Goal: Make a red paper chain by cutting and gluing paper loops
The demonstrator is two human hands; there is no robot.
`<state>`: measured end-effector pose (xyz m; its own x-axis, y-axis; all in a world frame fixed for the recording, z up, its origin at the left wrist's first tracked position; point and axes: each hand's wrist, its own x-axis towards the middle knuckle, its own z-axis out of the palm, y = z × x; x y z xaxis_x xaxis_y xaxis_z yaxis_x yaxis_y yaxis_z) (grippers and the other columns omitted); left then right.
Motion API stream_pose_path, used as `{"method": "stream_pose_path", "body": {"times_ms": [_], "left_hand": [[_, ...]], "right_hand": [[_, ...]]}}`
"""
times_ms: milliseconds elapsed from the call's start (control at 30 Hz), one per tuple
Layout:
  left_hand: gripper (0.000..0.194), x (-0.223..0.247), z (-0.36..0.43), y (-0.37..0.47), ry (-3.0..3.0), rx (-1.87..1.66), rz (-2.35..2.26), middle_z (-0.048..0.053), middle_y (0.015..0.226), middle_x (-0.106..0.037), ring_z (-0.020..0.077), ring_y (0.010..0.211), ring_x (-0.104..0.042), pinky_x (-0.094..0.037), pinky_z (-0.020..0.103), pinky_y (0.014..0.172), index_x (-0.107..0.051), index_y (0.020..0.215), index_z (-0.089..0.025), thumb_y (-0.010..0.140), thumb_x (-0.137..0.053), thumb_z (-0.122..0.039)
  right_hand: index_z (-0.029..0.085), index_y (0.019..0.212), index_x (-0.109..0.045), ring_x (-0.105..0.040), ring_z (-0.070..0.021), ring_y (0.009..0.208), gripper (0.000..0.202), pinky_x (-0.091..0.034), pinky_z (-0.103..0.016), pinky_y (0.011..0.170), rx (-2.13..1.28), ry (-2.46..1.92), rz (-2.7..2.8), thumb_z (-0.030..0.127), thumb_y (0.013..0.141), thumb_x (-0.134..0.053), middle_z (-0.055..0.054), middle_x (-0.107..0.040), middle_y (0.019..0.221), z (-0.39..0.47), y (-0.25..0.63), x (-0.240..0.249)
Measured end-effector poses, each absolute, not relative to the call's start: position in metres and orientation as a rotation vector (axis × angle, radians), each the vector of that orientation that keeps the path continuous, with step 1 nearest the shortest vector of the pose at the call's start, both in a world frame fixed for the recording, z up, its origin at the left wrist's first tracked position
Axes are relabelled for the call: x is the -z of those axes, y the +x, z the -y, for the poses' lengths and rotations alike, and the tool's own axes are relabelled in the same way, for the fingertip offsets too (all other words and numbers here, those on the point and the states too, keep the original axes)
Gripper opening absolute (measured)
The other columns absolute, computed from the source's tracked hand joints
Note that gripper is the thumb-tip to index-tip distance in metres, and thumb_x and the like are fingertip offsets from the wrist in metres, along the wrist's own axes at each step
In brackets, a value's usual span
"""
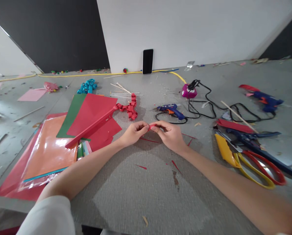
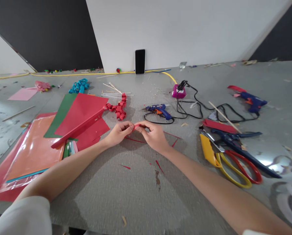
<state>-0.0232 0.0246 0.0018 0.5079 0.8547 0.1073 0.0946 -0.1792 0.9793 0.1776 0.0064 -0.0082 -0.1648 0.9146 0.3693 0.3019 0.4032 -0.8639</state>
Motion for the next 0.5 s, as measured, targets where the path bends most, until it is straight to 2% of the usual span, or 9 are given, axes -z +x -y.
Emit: {"method": "stream_pose_path", "body": {"times_ms": [100, 233, 400, 500], "left_hand": [[0.047, 0.0000, -0.0255, -0.0231, 1.599, -0.858, -0.841, -0.003, 0.070, -0.047, 0.0108, 0.064, -0.040, -0.031, 0.025, 0.061, -0.058, 0.084, -0.017, 0.096, -0.057, -0.062], [0.047, 0.0013, -0.0258, -0.0234, 1.573, -0.868, -0.847, -0.003, 0.070, -0.047, 0.0105, 0.064, -0.040, -0.031, 0.025, 0.061, -0.058, 0.083, -0.017, 0.096, -0.057, -0.061], [0.045, -0.0011, -0.0249, -0.0234, 1.606, -0.847, -0.830, -0.003, 0.069, -0.048, 0.0105, 0.064, -0.040, -0.030, 0.025, 0.060, -0.060, 0.083, -0.016, 0.094, -0.058, -0.060], [0.041, -0.0020, -0.0249, -0.0233, 1.610, -0.846, -0.831, -0.003, 0.069, -0.048, 0.0104, 0.064, -0.040, -0.030, 0.024, 0.060, -0.060, 0.083, -0.016, 0.095, -0.059, -0.056]], "right_hand": [[0.024, 0.100, -0.080, -0.072, -0.0187, 0.075, 0.032, -0.056, -0.033, 0.073, -0.823, -1.093, 1.616, 0.052, 0.101, -0.064, -0.003, -0.078, 0.083, -0.0079, 0.1788, 0.0078], [0.023, 0.099, -0.076, -0.071, -0.0177, 0.076, 0.036, -0.057, -0.032, 0.075, -0.874, -1.059, 1.529, 0.054, 0.103, -0.059, -0.004, -0.078, 0.085, -0.0080, 0.1781, 0.0049], [0.023, 0.099, -0.074, -0.072, -0.0195, 0.079, 0.036, -0.056, -0.033, 0.076, -0.896, -1.034, 1.643, 0.055, 0.084, -0.084, -0.004, -0.077, 0.088, -0.0042, 0.1736, 0.0049], [0.024, 0.095, -0.076, -0.072, -0.0202, 0.080, 0.033, -0.056, -0.034, 0.077, -0.900, -1.064, 1.643, 0.055, 0.087, -0.081, -0.004, -0.077, 0.087, -0.0042, 0.1733, 0.0075]]}}
